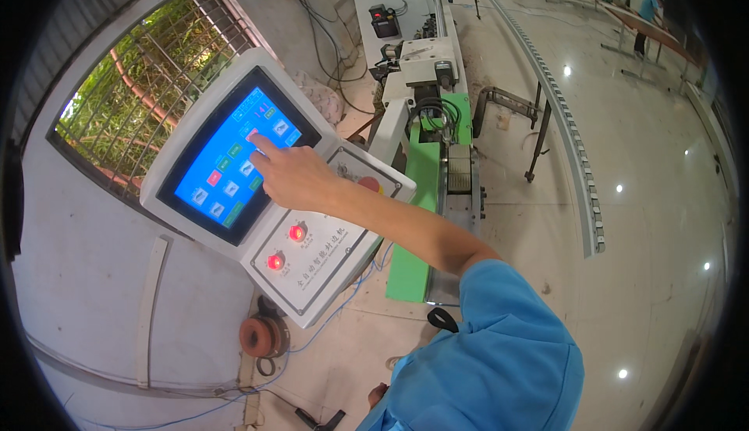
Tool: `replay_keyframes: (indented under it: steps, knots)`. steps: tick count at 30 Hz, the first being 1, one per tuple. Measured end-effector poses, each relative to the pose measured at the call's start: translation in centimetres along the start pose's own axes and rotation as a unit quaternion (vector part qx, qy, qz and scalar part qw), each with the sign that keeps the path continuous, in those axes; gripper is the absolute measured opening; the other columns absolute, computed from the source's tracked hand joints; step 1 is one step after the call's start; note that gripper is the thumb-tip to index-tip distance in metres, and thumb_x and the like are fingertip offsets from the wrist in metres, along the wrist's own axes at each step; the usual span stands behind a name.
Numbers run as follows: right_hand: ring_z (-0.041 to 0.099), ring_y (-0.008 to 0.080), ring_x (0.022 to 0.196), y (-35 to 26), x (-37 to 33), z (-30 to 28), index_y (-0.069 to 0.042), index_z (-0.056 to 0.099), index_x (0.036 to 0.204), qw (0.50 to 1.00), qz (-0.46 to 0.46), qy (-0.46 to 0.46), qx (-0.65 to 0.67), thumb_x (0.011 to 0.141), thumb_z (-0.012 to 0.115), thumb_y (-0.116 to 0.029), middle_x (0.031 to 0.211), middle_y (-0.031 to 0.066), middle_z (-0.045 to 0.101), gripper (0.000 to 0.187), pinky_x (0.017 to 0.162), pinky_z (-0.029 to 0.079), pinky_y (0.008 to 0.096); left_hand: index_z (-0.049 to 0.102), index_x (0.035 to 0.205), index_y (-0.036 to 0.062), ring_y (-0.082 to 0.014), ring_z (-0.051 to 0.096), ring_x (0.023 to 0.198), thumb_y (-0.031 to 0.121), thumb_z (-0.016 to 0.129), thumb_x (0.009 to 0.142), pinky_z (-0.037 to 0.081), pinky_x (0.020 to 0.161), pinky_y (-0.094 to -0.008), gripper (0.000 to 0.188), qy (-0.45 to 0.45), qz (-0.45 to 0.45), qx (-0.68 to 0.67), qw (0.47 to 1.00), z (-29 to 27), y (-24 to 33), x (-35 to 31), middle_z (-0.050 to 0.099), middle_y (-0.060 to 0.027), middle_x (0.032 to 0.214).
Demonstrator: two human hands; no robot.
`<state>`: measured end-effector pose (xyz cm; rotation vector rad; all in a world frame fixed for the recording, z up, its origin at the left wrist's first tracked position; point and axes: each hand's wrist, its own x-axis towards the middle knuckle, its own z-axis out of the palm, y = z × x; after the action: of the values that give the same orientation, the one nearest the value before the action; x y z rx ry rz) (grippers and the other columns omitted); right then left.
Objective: The person operates a touchscreen control panel, then uses a wrench to tighten bolts on a machine's internal mechanism. They adjust multiple components within the machine while standing in a workshop.
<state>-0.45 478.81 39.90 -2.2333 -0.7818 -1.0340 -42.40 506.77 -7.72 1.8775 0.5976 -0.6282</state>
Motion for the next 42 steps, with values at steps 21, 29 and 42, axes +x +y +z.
replay_keyframes:
  steps: [21, 29, 42]
  knots:
    - [0.076, 0.0355, 0.075, -0.4, 0.0, 0.1, 0.0, 0.066, 0.121, 1.0, 0.006, -0.004, -0.003, 0.089, 0.07, -0.011, 0.152, 0.0192, 0.051, 0.034, 0.061, 0.062, 0.0459, 0.058, 0.077, 0.0116, -0.0146, 0.06, 0.068, 0.01, 0.067, 0.091, 0.048, 0.059, -0.0332, 0.016, 0.0, 0.043, 0.024, 0.999, 0.0, -1.1, -0.4, 0.053, 0.0003, 0.069]
    - [0.076, 0.0345, 0.076, -0.1, 0.1, 0.1, 0.001, 0.066, 0.12, 1.0, 0.004, -0.009, 0.0, 0.09, 0.068, -0.011, 0.151, 0.0186, 0.053, 0.033, 0.062, 0.062, 0.0454, 0.057, 0.073, 0.0104, -0.0112, 0.06, 0.065, 0.01, 0.065, 0.092, 0.049, 0.056, -0.0316, 0.021, 0.028, 0.219, 0.289, 0.931, -0.2, -0.5, -0.7, 0.059, 0.0002, 0.069]
    - [0.077, 0.0329, 0.078, -1.0, -0.7, -0.5, -0.003, 0.068, 0.122, 0.994, -0.061, 0.062, 0.063, 0.09, 0.067, -0.012, 0.148, 0.0167, 0.058, 0.034, 0.065, 0.064, 0.0436, 0.053, 0.069, 0.0104, -0.0136, 0.058, 0.061, 0.011, 0.063, 0.093, 0.045, 0.052, -0.0302, 0.025, 0.0, 0.137, 0.076, 0.988, 0.3, -0.6, 0.0, 0.061, -0.003, 0.068]
